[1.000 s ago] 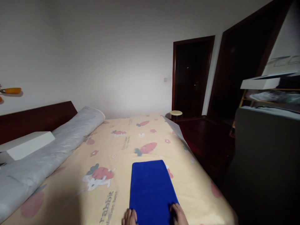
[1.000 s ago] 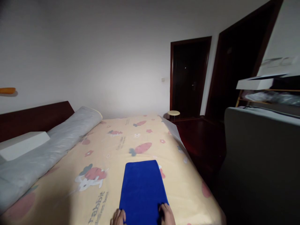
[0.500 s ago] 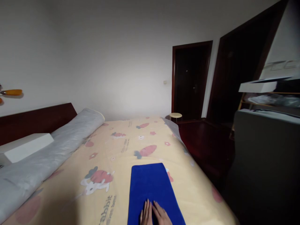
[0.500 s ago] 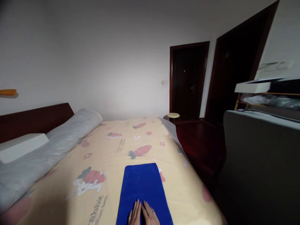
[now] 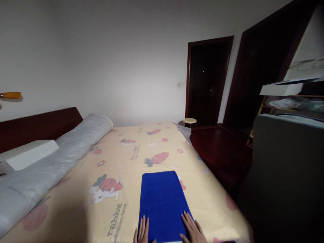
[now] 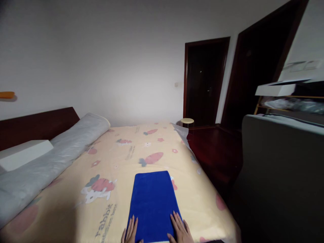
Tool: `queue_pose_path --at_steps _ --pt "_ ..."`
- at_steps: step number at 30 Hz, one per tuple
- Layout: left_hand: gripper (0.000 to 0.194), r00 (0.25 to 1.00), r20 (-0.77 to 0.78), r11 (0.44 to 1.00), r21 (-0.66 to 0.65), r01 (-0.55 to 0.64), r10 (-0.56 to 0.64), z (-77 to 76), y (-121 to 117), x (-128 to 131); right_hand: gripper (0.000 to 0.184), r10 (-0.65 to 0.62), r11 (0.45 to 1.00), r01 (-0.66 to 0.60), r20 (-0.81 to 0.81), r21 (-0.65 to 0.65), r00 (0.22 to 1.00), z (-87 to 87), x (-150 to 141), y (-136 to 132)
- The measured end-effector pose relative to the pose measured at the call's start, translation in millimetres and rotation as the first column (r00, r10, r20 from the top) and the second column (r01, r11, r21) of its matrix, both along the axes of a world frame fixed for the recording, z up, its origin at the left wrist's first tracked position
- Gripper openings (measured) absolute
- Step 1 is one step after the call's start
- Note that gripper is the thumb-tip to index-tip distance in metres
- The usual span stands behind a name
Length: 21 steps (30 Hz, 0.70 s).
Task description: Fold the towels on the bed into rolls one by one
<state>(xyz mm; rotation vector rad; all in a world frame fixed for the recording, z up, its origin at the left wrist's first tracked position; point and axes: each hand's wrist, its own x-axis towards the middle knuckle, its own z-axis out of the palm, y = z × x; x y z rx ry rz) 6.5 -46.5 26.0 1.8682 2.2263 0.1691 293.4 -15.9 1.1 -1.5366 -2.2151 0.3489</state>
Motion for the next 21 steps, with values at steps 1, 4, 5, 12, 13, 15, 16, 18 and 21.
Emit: queue_pose_path --at_steps 1,4,5,12,13,15,16,18,21 --pt "0.082 1.0 0.005 1.0 -0.03 0.0 0.0 4.7 -1 -3 0.063 -0.011 0.999 0.01 -0.002 -0.036 1.0 0.1 5 0" --pt "0.082 1.0 0.022 0.991 -0.13 0.008 -0.005 16.2 2 -12 0.064 -0.037 0.989 0.036 -0.002 -0.14 0.999 4.7 11 3" --pt "0.081 1.0 0.021 0.989 -0.147 0.005 -0.002 19.0 3 -13 0.065 -0.045 0.984 0.044 0.0 -0.171 0.999 8.6 10 5" --pt "0.062 0.995 0.039 0.996 -0.012 0.087 -0.087 21.3 32 25 0.058 0.021 0.977 -0.028 -0.037 -0.21 0.999 50.4 -52 21" --pt "0.061 0.993 0.042 0.994 0.022 0.109 -0.11 17.9 37 33 0.058 0.04 0.976 -0.047 -0.039 -0.215 0.998 52.9 -64 23" --pt "0.058 0.988 0.053 0.985 0.096 0.143 -0.148 8.5 46 45 0.056 0.083 0.972 -0.091 -0.047 -0.215 0.995 52.4 -83 27" --pt "0.057 0.985 0.059 0.981 0.124 0.152 -0.16 3.0 50 47 0.054 0.109 0.971 -0.118 -0.054 -0.206 0.993 49.6 -89 29" --pt "0.055 0.986 0.052 0.977 0.15 0.149 -0.158 -7.5 53 42 0.052 0.151 0.972 -0.158 -0.057 -0.173 0.987 40.8 -90 32" --pt "0.053 0.999 -0.03 0.986 0.16 0.048 -0.044 -17.1 48 20 0.053 0.067 0.993 -0.069 -0.025 -0.093 0.997 23.9 -66 34"
